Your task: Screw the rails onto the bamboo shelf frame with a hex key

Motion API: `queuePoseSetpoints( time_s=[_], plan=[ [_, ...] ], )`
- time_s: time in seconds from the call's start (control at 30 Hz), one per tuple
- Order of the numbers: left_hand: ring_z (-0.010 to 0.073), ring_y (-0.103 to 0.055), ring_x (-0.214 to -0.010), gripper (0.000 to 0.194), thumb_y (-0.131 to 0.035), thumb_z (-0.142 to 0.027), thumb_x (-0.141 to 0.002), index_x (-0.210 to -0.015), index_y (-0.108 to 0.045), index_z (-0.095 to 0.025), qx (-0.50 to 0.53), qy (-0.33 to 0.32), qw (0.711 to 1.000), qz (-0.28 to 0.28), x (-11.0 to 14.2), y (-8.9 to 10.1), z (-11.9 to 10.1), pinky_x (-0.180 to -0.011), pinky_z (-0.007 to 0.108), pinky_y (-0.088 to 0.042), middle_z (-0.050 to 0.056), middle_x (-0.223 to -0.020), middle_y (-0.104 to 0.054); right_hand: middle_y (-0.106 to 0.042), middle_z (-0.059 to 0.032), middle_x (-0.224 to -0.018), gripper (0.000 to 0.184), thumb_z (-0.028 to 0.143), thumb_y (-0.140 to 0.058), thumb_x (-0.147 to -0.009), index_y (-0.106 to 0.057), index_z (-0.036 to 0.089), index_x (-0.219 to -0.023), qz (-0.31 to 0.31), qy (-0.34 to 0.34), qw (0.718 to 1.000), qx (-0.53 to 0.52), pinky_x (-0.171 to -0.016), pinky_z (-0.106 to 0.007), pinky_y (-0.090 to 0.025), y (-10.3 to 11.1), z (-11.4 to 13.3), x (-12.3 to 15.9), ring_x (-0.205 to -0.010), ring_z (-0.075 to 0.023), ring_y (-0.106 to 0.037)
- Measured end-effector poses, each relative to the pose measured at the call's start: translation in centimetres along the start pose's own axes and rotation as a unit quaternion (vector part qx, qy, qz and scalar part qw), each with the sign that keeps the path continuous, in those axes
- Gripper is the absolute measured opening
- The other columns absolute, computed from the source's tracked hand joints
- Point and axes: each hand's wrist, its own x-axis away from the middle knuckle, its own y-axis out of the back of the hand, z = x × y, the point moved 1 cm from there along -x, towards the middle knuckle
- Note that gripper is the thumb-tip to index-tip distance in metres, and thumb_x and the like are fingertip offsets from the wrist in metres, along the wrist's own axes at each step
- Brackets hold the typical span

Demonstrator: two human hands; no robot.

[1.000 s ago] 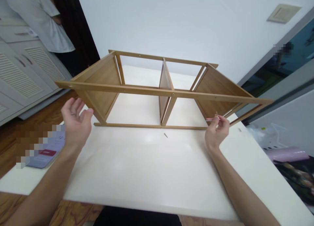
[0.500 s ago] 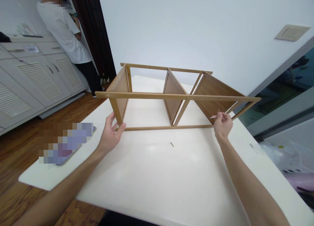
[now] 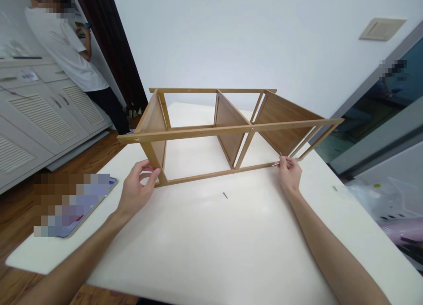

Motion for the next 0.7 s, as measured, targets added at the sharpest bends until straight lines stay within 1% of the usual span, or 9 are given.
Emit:
queuePoseSetpoints(
  time_s=[0.13, 0.2, 0.27, 0.37, 0.43, 0.53, 0.63, 0.67, 0.7],
  plan=[
    [0.0199, -0.071, -0.085, 0.034, -0.067, -0.042, -0.095, -0.118, -0.061, -0.018, -0.013, -0.028, 0.999, 0.012, 0.2, -0.3, -0.7, -0.062, 0.027, -0.061, 0.004, -0.095, -0.068, -0.077, -0.0101, -0.079, 0.064, 0.081, -0.064, -0.076, -0.063, 0.020, -0.095, 0.023, -0.006, 1.000, -0.015, -0.075, -0.039, -0.058, -1.7, 0.1, -1.2, -0.073, -0.0227, -0.072],
    [0.0191, -0.071, -0.083, 0.029, -0.066, -0.038, -0.096, -0.116, -0.060, -0.018, -0.016, -0.052, 0.998, 0.021, 0.3, -0.7, -1.3, -0.065, 0.029, -0.062, 0.003, -0.093, -0.067, -0.076, -0.0098, -0.077, 0.068, 0.086, -0.063, -0.073, -0.062, 0.020, -0.093, 0.027, -0.006, 0.999, -0.021, -0.075, -0.040, -0.059, -2.3, 0.2, -1.7, -0.071, -0.0225, -0.071],
    [0.0173, -0.070, -0.080, 0.024, -0.065, -0.035, -0.097, -0.112, -0.060, -0.019, -0.015, -0.080, 0.996, 0.035, 0.3, -1.3, -2.0, -0.073, 0.031, -0.063, 0.003, -0.093, -0.066, -0.074, -0.0094, -0.074, 0.073, 0.091, -0.059, -0.071, -0.060, 0.021, -0.091, 0.036, -0.005, 0.999, -0.026, -0.073, -0.041, -0.059, -2.6, 0.4, -1.9, -0.069, -0.0227, -0.070],
    [0.0158, -0.069, -0.078, 0.019, -0.064, -0.033, -0.098, -0.109, -0.059, -0.019, -0.013, -0.120, 0.991, 0.059, 0.3, -2.3, -2.9, -0.076, 0.031, -0.063, 0.002, -0.091, -0.065, -0.073, -0.0084, -0.069, 0.074, 0.092, -0.059, -0.071, -0.061, 0.021, -0.088, 0.066, 0.009, 0.997, -0.023, -0.071, -0.042, -0.060, -2.8, 1.1, -1.0, -0.065, -0.0231, -0.069],
    [0.0155, -0.069, -0.076, 0.016, -0.063, -0.032, -0.098, -0.107, -0.059, -0.020, -0.013, -0.144, 0.987, 0.072, 0.4, -2.9, -3.5, -0.075, 0.030, -0.062, 0.002, -0.089, -0.065, -0.073, -0.0081, -0.070, 0.069, 0.088, -0.062, -0.076, -0.062, 0.020, -0.090, 0.085, 0.034, 0.996, -0.013, -0.072, -0.042, -0.060, -2.8, 2.4, 0.5, -0.066, -0.0233, -0.070],
    [0.0155, -0.070, -0.073, 0.013, -0.064, -0.032, -0.098, -0.101, -0.060, -0.020, -0.013, -0.173, 0.980, 0.095, 0.3, -3.2, -4.5, -0.072, 0.029, -0.061, 0.001, -0.083, -0.067, -0.075, -0.0080, -0.077, 0.058, 0.077, -0.060, -0.089, -0.065, 0.020, -0.099, 0.099, 0.091, 0.991, 0.005, -0.078, -0.041, -0.060, -2.6, 5.8, 3.4, -0.075, -0.0238, -0.073],
    [0.0154, -0.072, -0.072, 0.016, -0.066, -0.036, -0.099, -0.098, -0.065, -0.020, -0.009, -0.199, 0.971, 0.129, -0.2, -2.6, -5.3, -0.071, 0.027, -0.061, 0.002, -0.081, -0.073, -0.077, -0.0049, -0.078, 0.039, 0.059, -0.066, -0.095, -0.069, 0.021, -0.103, 0.136, 0.158, 0.978, 0.019, -0.077, -0.036, -0.060, -2.3, 11.2, 6.9, -0.081, -0.0224, -0.075],
    [0.0149, -0.072, -0.072, 0.018, -0.067, -0.037, -0.099, -0.100, -0.067, -0.019, -0.005, -0.208, 0.968, 0.142, -0.5, -2.1, -5.5, -0.071, 0.026, -0.061, 0.002, -0.083, -0.075, -0.077, -0.0034, -0.078, 0.030, 0.051, -0.068, -0.097, -0.071, 0.023, -0.103, 0.150, 0.195, 0.969, 0.026, -0.074, -0.033, -0.059, -2.2, 13.2, 8.1, -0.080, -0.0208, -0.075],
    [0.0140, -0.073, -0.071, 0.019, -0.067, -0.038, -0.099, -0.102, -0.069, -0.019, 0.000, -0.215, 0.964, 0.156, -1.0, -1.5, -5.7, -0.071, 0.024, -0.062, 0.003, -0.086, -0.077, -0.077, -0.0023, -0.078, 0.020, 0.042, -0.066, -0.101, -0.071, 0.023, -0.105, 0.168, 0.283, 0.943, 0.044, -0.071, -0.030, -0.058, -2.1, 15.4, 9.4, -0.075, -0.0185, -0.074]
  ],
)
